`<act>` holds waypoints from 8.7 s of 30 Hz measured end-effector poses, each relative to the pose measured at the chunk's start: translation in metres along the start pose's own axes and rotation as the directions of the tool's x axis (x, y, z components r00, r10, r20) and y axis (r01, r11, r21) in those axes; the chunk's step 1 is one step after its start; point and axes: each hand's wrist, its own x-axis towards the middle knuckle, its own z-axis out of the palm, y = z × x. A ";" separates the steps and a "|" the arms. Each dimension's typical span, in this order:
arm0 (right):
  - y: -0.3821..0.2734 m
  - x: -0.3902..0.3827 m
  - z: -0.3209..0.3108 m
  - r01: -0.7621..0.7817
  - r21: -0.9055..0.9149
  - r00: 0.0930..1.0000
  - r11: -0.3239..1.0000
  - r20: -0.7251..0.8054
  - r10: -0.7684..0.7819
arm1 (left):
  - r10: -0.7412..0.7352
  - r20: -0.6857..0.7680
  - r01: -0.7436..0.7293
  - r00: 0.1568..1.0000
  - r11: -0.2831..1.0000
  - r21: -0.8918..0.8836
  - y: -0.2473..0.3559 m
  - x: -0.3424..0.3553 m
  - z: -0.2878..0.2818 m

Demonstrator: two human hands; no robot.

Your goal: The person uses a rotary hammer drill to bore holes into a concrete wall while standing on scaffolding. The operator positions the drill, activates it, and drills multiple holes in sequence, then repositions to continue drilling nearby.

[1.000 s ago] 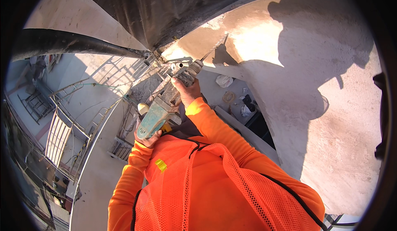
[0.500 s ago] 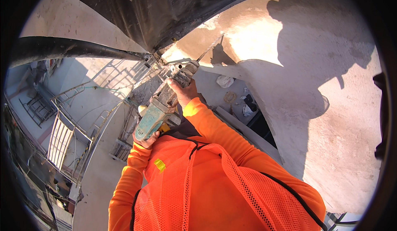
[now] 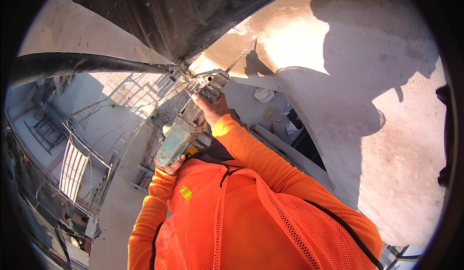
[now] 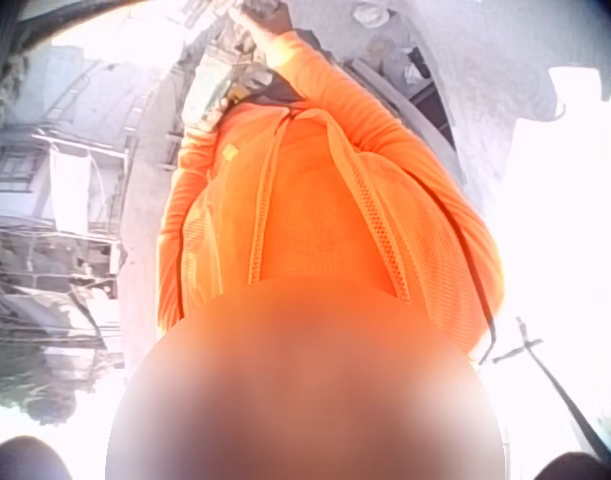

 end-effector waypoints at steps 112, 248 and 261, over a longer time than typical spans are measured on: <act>0.002 -0.003 -0.004 0.003 0.041 0.999 0.999 0.040 -0.004 | 0.049 0.006 -0.049 0.999 0.979 0.200 -0.005 -0.007 -0.005; -0.016 -0.010 -0.001 -0.039 0.119 0.997 0.992 0.077 0.029 | 0.056 -0.007 -0.054 0.998 0.977 0.205 -0.008 -0.004 -0.010; -0.011 -0.026 0.001 -0.039 0.046 0.999 0.998 0.033 0.037 | 0.036 0.027 -0.041 0.999 0.966 0.255 0.003 -0.021 -0.009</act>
